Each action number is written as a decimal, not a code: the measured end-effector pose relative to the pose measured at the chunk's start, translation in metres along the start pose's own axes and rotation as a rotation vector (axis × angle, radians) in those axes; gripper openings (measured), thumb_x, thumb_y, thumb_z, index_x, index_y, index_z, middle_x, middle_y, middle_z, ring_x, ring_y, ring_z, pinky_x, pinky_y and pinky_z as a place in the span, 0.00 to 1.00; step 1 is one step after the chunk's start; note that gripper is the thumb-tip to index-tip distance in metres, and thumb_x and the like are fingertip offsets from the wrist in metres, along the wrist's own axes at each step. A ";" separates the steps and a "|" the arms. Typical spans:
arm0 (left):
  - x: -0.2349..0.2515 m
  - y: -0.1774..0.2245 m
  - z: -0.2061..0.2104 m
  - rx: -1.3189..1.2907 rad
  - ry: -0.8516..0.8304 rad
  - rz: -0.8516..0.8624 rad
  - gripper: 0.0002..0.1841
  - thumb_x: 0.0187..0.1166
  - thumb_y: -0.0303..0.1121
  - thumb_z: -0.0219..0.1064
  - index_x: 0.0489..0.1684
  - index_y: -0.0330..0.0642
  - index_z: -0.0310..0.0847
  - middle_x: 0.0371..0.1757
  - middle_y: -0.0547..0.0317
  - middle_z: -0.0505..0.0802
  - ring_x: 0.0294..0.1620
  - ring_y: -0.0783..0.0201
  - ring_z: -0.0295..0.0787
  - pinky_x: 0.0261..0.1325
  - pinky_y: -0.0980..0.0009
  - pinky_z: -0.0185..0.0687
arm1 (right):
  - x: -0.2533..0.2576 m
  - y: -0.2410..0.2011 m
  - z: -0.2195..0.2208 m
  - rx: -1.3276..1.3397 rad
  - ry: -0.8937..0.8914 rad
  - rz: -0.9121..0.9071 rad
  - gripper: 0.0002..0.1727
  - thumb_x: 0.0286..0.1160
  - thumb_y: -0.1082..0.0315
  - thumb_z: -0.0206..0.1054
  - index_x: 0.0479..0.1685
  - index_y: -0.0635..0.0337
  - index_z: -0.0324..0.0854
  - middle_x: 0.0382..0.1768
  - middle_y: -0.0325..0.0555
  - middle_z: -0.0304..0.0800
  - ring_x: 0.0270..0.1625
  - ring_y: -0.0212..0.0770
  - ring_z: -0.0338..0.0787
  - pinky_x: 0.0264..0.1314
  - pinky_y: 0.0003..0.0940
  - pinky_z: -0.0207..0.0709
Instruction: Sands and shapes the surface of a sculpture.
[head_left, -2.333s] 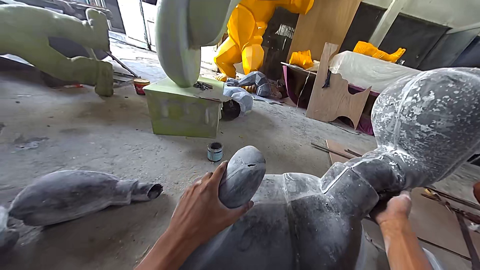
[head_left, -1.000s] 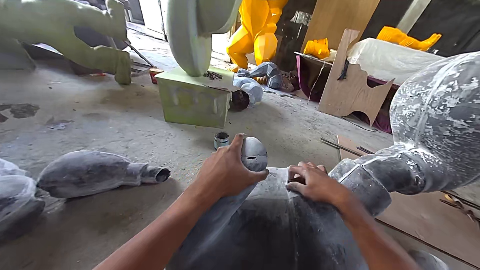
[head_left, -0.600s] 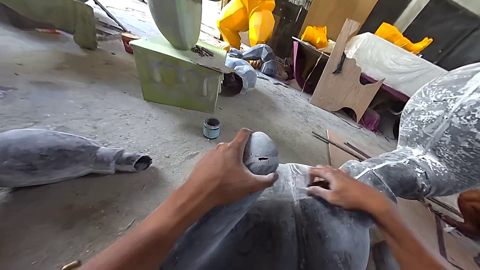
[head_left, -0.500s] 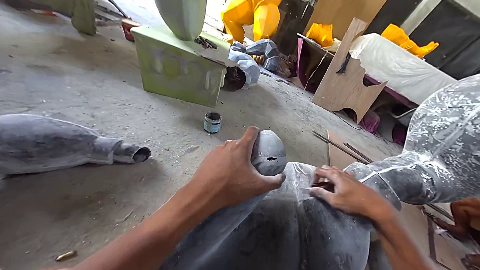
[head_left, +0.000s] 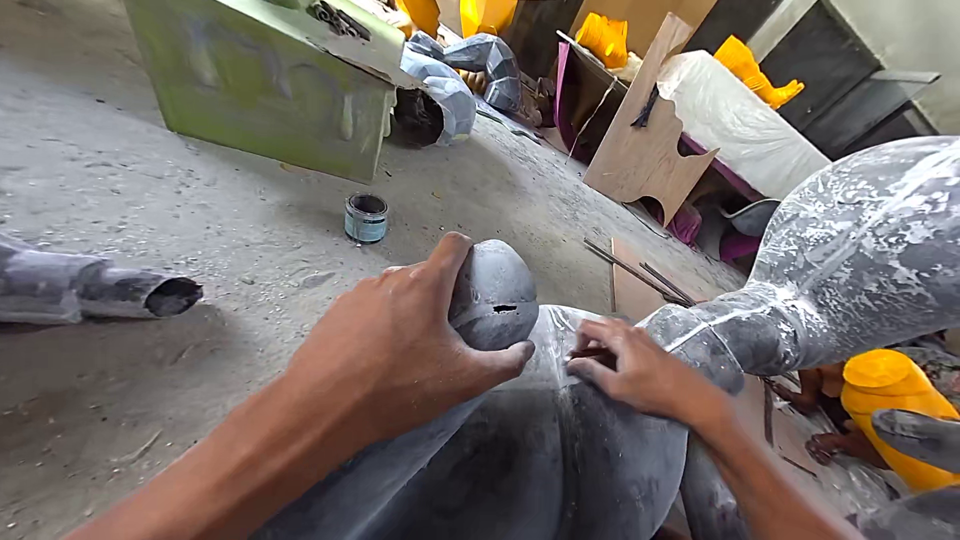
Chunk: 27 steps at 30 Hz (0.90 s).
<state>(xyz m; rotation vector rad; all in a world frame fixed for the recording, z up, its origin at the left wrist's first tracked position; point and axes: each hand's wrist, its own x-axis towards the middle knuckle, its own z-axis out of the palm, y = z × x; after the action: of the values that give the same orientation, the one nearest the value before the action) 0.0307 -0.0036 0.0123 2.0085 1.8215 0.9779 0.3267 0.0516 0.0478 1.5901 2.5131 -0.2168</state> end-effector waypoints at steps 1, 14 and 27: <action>-0.001 0.001 0.000 -0.002 -0.002 -0.003 0.46 0.42 0.83 0.68 0.64 0.70 0.73 0.28 0.77 0.85 0.27 0.69 0.86 0.22 0.59 0.78 | -0.004 0.010 -0.005 -0.019 0.011 0.011 0.14 0.76 0.45 0.70 0.45 0.43 0.86 0.40 0.35 0.88 0.51 0.40 0.88 0.60 0.57 0.78; -0.001 -0.004 -0.001 0.014 0.007 -0.020 0.46 0.42 0.83 0.67 0.62 0.68 0.74 0.27 0.75 0.85 0.27 0.66 0.85 0.22 0.57 0.76 | -0.001 0.000 0.004 0.011 0.054 0.048 0.13 0.74 0.45 0.71 0.42 0.40 0.85 0.39 0.31 0.86 0.50 0.36 0.86 0.60 0.55 0.77; 0.003 0.027 0.024 -0.035 0.340 0.466 0.38 0.69 0.54 0.72 0.82 0.48 0.73 0.86 0.47 0.73 0.88 0.44 0.64 0.85 0.45 0.67 | -0.023 -0.017 0.012 1.101 0.390 -0.143 0.19 0.86 0.51 0.63 0.66 0.49 0.80 0.45 0.43 0.85 0.42 0.35 0.83 0.48 0.32 0.80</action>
<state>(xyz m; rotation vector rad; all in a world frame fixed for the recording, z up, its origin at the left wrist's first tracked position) 0.0669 0.0004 0.0120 2.4210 1.4821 1.5513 0.3215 0.0215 0.0419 1.8466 2.9851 -1.6943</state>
